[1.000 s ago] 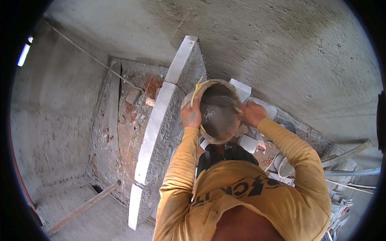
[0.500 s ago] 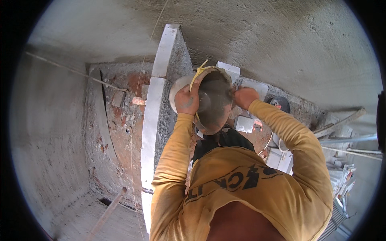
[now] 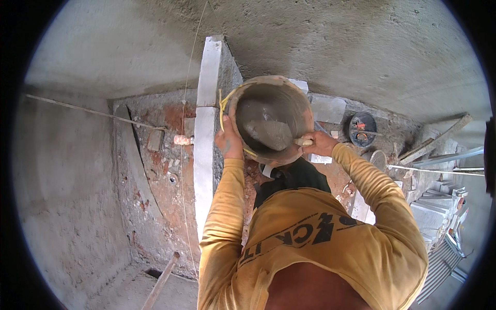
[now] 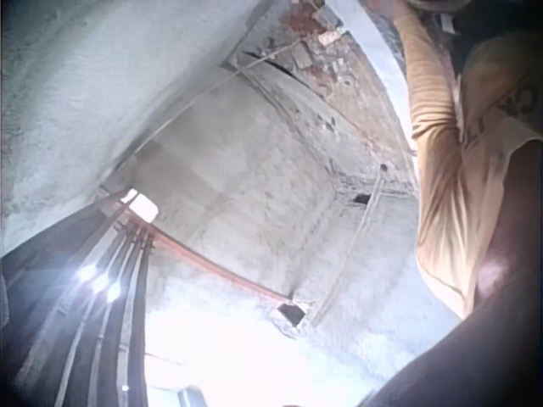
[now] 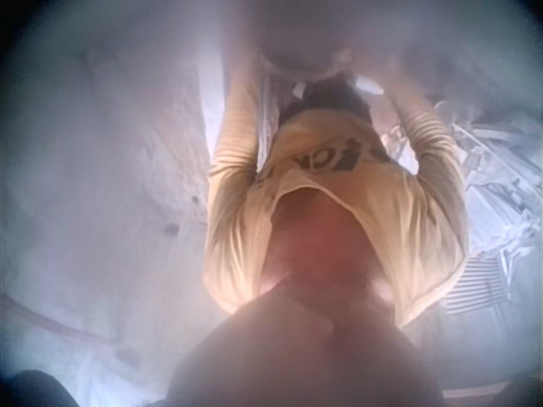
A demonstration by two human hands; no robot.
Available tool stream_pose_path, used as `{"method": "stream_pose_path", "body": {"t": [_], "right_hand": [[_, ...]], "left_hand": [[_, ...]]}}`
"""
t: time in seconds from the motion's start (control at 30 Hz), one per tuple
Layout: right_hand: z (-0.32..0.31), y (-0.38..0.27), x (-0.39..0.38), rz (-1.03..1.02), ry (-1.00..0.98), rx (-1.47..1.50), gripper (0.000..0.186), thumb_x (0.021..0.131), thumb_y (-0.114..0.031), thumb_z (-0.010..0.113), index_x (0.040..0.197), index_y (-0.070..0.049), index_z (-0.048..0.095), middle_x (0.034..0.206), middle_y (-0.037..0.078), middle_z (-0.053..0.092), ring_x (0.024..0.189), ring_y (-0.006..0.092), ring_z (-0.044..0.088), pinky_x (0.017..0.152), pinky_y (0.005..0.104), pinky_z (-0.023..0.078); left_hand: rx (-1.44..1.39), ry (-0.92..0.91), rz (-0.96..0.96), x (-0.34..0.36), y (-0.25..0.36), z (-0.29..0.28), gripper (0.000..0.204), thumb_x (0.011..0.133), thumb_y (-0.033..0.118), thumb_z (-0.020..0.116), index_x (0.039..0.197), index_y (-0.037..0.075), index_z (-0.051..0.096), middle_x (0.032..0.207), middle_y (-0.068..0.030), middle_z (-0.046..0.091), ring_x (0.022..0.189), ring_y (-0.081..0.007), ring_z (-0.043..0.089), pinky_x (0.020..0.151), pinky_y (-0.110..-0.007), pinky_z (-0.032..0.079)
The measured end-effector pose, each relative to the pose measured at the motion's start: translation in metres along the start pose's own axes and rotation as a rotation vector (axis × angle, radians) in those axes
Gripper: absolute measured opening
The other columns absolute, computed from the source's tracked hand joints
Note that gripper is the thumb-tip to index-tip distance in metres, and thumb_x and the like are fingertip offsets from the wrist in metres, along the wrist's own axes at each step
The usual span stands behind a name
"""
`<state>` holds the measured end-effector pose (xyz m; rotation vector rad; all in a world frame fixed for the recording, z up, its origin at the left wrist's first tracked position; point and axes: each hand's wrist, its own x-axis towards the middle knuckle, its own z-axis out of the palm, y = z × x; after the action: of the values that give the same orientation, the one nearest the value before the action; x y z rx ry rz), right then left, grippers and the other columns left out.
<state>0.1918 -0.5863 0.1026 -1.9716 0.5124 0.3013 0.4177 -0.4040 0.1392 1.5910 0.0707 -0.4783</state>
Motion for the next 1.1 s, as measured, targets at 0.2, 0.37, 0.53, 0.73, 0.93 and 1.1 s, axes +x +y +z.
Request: {"method": "stream_pose_path", "body": {"t": [0.2,0.37,0.53,0.73,0.93,1.1], "right_hand": [[-0.02,-0.035,-0.001,0.095,0.076,-0.059,0.042,0.076,-0.037,0.068,0.101,-0.004,0.064,0.083,0.016,0.066,0.076,0.0271,0.063,0.073,0.0364,0.048],[-0.047,-0.069,0.032,-0.021,0.179,-0.078,0.041,0.076,-0.034,0.069,0.103,-0.003,0.064,0.083,0.013,0.066,0.074,0.0239,0.062,0.071,0.0349,0.049],[-0.061,-0.109,0.122,0.032,0.08,0.214,0.039,0.08,-0.029,0.07,0.106,-0.002,0.061,0.082,0.008,0.063,0.066,0.0154,0.059,0.058,0.0305,0.049],[-0.041,-0.158,0.24,0.067,0.021,0.846,0.032,0.091,-0.032,0.056,0.107,-0.005,0.053,0.073,0.006,0.059,0.052,0.0142,0.055,0.046,0.0305,0.047],[-0.018,-0.176,0.276,0.092,0.019,1.154,0.037,0.093,-0.04,0.047,0.107,-0.006,0.051,0.07,0.009,0.06,0.051,0.018,0.056,0.042,0.0337,0.044],[0.011,-0.169,0.241,0.11,-0.028,1.187,0.043,0.094,-0.042,0.046,0.113,-0.004,0.051,0.069,0.009,0.06,0.048,0.0187,0.055,0.04,0.0334,0.043]], "left_hand": [[-0.241,0.095,-0.169,0.01,-0.027,0.003,0.06,0.09,0.051,0.054,0.105,-0.007,0.058,0.097,-0.0131,0.063,0.082,-0.0196,0.06,0.073,-0.031,0.05],[-0.244,0.27,-0.309,0.005,-0.053,0.008,0.064,0.087,0.056,0.054,0.106,-0.004,0.056,0.094,-0.0116,0.061,0.077,-0.0196,0.059,0.064,-0.031,0.048],[-0.158,0.203,-0.291,-0.012,-0.091,-0.006,0.067,0.086,0.06,0.054,0.107,-0.004,0.053,0.089,-0.0098,0.059,0.073,-0.0177,0.056,0.058,-0.031,0.045],[-0.039,0.297,-0.335,-0.022,-0.103,-0.008,0.071,0.084,0.062,0.055,0.108,-0.005,0.05,0.087,-0.0098,0.059,0.076,-0.0171,0.056,0.064,-0.03,0.047],[-0.012,0.26,-0.454,-0.033,-0.079,-0.009,0.067,0.085,0.06,0.056,0.101,-0.005,0.055,0.089,-0.0099,0.061,0.08,-0.0166,0.057,0.071,-0.027,0.047],[-0.05,0.247,-0.372,-0.028,-0.083,-0.011,0.058,0.089,0.054,0.055,0.089,-0.003,0.061,0.084,-0.0075,0.061,0.075,-0.0136,0.056,0.068,-0.027,0.046]]}}
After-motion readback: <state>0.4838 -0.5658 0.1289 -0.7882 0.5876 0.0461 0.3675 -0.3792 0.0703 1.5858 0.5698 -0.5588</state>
